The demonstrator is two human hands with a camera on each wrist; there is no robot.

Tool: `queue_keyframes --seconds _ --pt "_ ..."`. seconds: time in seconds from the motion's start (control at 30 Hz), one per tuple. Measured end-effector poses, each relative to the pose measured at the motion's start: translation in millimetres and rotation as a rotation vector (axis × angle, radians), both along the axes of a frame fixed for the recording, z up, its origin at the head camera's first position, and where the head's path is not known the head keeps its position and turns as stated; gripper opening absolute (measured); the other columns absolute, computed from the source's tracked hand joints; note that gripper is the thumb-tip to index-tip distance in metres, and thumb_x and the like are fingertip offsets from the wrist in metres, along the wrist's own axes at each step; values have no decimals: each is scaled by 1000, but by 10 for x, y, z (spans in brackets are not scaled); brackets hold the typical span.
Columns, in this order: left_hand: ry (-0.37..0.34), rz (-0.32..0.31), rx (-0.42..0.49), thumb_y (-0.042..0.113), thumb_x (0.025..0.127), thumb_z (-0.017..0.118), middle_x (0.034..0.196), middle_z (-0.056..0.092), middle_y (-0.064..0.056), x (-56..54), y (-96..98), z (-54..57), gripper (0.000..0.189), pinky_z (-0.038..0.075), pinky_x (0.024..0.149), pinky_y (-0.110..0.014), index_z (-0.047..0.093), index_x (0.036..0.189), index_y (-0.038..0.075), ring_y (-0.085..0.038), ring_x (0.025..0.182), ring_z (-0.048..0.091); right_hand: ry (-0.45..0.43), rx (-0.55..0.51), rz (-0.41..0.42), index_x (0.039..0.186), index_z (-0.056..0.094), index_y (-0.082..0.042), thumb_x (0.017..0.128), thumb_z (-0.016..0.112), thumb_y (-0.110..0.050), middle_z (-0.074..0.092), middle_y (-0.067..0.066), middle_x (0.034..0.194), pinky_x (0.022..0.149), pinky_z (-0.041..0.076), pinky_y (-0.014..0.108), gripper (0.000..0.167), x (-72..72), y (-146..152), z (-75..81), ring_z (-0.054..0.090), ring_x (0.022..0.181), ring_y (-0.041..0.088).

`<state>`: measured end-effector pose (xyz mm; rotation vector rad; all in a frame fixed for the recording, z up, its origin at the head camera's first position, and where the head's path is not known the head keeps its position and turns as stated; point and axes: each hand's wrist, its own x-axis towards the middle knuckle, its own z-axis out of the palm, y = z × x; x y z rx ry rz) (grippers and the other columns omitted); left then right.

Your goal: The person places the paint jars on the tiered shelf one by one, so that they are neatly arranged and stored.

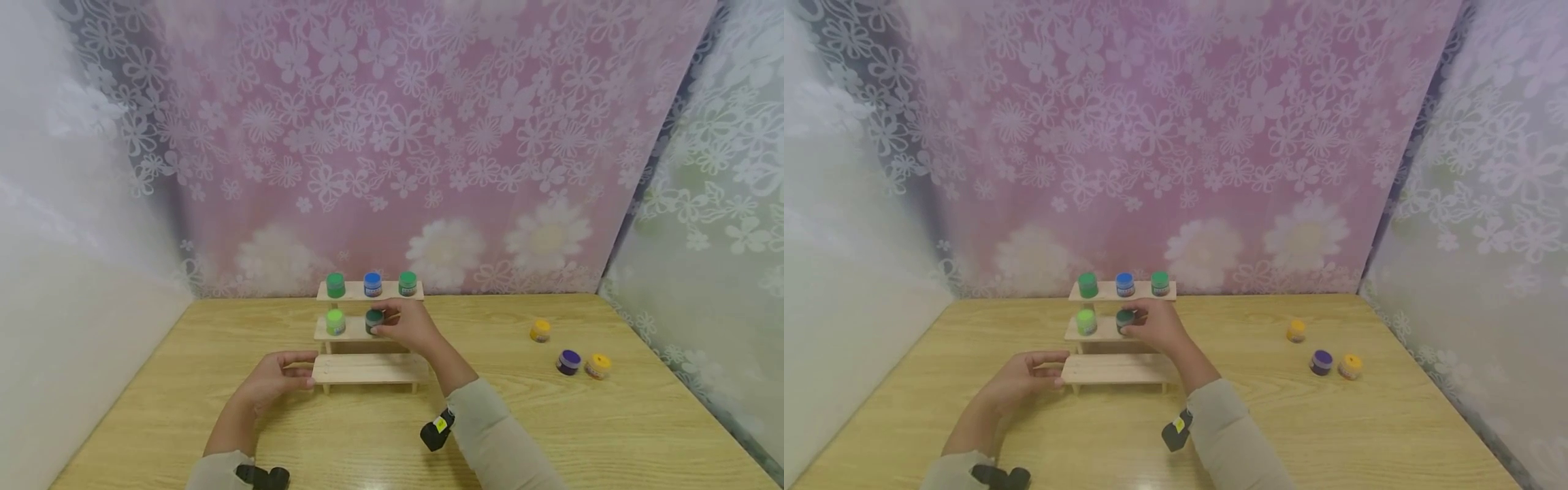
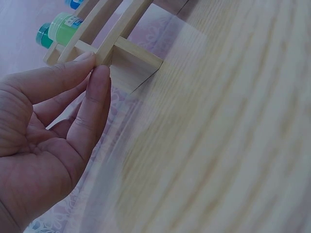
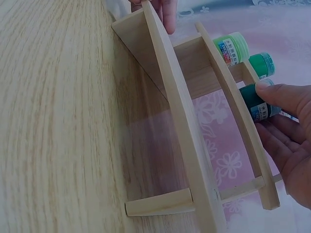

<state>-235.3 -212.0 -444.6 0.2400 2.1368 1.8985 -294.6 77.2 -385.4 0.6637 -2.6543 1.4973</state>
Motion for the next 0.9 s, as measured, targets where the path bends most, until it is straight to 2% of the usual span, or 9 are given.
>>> queue_keyframes --seconds 0.17,0.27,0.47,0.63,0.9 --pt "0 -2 0 7 82 79 125 61 -20 2 -12 -30 64 55 86 -37 51 137 -6 -26 105 63 34 -14 13 122 68 -5 84 79 -9 65 8 112 81 57 33 40 43 24 -12 65 101 28" --pt "5 -8 3 7 82 79 125 61 -21 1 -10 -36 63 55 86 -37 51 137 -6 -26 106 63 61 -25 -6 121 68 -6 84 79 -10 65 7 113 82 56 33 39 81 54 -5 64 102 26" --pt "3 -12 5 7 82 79 124 61 -22 6 -3 -26 64 56 85 -36 51 137 -7 -26 106 64 43 -93 -65 119 70 -15 84 79 -13 64 5 115 81 57 34 36 171 133 21 64 101 25" --pt "1 -13 7 7 82 79 125 60 -21 0 -16 -29 64 56 85 -36 50 138 -7 -26 107 64 24 -162 -85 117 71 -16 83 79 -11 63 5 114 82 57 36 35 244 200 49 64 102 28" --pt "26 -40 8 8 83 78 127 59 -23 -8 -26 -36 64 55 86 -36 49 138 -8 -26 108 63 84 -180 -85 116 72 -17 83 80 -13 65 0 112 84 55 35 34 309 329 59 61 103 30"
